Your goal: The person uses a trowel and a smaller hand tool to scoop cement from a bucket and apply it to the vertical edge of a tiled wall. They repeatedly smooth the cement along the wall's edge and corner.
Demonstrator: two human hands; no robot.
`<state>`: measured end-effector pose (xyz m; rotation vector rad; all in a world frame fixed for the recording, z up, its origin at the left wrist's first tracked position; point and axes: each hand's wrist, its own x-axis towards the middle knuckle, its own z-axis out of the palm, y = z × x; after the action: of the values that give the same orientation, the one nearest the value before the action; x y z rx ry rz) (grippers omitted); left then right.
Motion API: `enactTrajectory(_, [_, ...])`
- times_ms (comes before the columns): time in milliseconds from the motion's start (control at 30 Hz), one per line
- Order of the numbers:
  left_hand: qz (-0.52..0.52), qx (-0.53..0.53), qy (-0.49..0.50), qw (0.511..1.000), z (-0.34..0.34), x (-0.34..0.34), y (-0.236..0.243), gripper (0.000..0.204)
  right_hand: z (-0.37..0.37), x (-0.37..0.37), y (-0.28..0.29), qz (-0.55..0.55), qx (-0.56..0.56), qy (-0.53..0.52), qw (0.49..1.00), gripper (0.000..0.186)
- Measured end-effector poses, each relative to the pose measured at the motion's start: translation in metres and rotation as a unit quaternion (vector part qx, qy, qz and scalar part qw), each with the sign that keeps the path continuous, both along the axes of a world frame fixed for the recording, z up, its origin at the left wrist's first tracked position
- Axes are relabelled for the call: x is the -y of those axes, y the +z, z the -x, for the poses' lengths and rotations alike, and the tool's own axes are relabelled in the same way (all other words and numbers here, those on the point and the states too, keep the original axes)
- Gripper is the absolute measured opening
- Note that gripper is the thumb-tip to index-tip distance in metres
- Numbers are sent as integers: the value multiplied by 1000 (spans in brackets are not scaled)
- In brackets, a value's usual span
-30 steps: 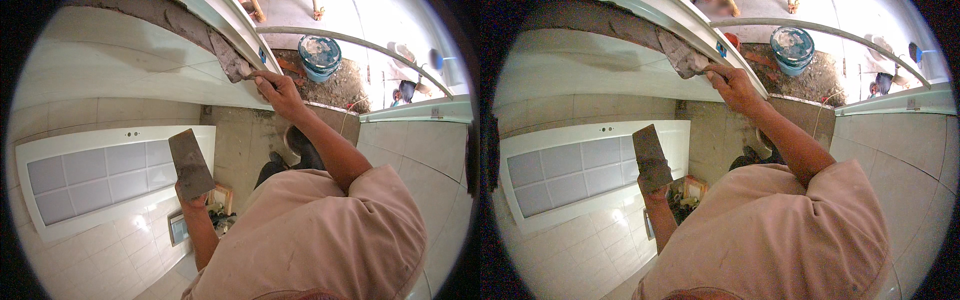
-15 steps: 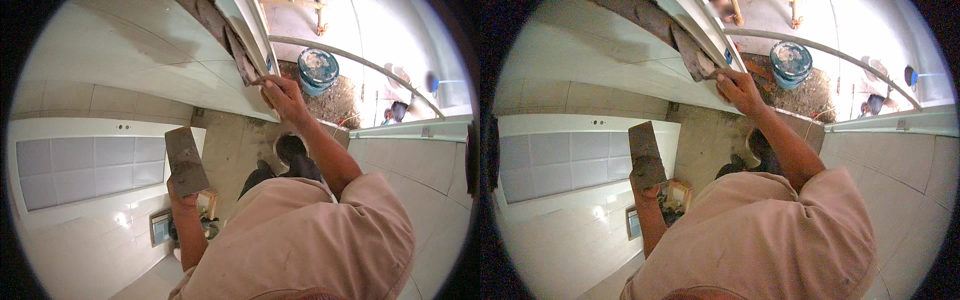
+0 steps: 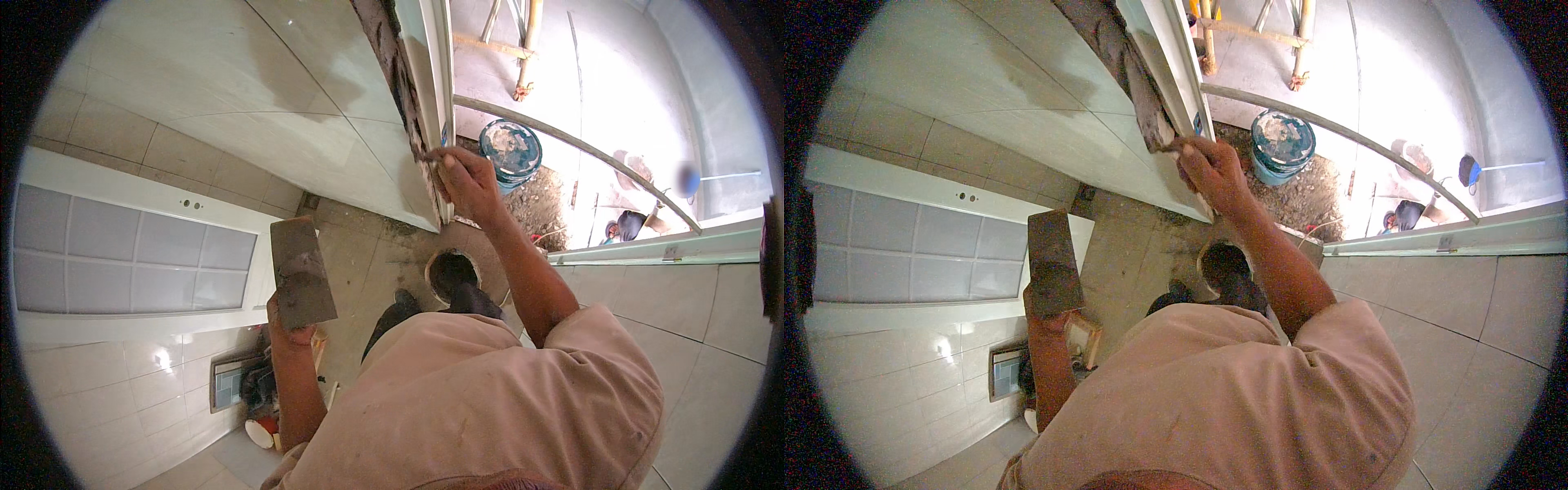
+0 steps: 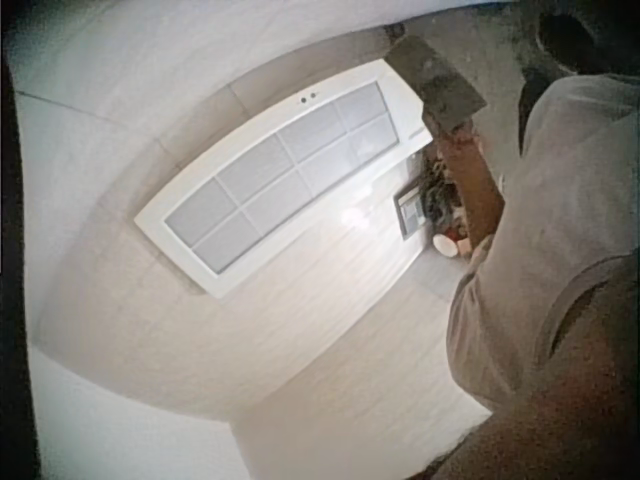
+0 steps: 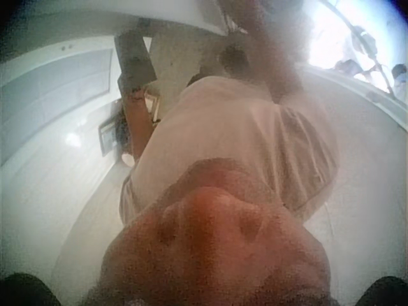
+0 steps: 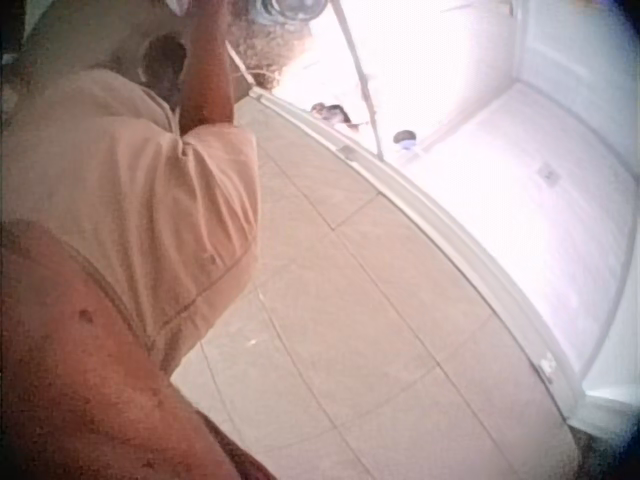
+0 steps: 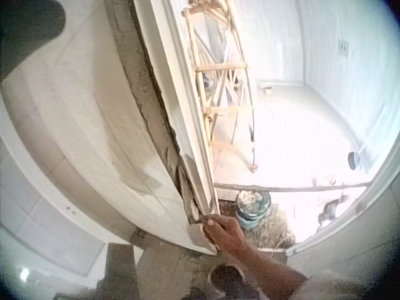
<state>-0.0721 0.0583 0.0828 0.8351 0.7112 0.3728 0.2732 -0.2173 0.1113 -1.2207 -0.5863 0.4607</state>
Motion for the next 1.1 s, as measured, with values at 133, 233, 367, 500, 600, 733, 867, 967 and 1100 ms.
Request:
enactTrajectory(133, [135, 74, 41, 987, -8, 9, 12, 33, 12, 13, 24, -15, 14, 3, 1000, 39])
enactTrajectory(233, [65, 114, -6, 991, 2, 0, -8, 33, -3, 3, 51, -33, 26, -14, 999, 37])
enactTrajectory(367, [157, 101, -7, 982, -7, -1, 1, 33, -21, -8, 51, -35, 50, -17, 998, 37])
enactTrajectory(500, [127, 79, 29, 988, -6, 1, -2, 33, 1, 7, 58, -28, 86, 0, 996, 37])
enactTrajectory(600, [175, 118, 27, 977, -11, 1, 3, 33, -2, 7, 71, -26, 82, -24, 996, 38])
enactTrajectory(733, [231, 155, -2, 960, -21, 0, 10, 32, -28, -9, 84, -36, 110, -54, 992, 39])
enactTrajectory(867, [210, 150, -4, 966, -23, 6, 19, 31, -6, -6, 82, 43, 174, -79, 981, 40])
enactTrajectory(967, [190, 129, -7, 973, -23, 5, 18, 31, 12, 6, 76, -8, 129, -33, 991, 35])
enactTrajectory(1100, [137, 101, 13, 985, -27, 12, 13, 31, -19, 11, 99, -60, 58, -24, 996, 33])
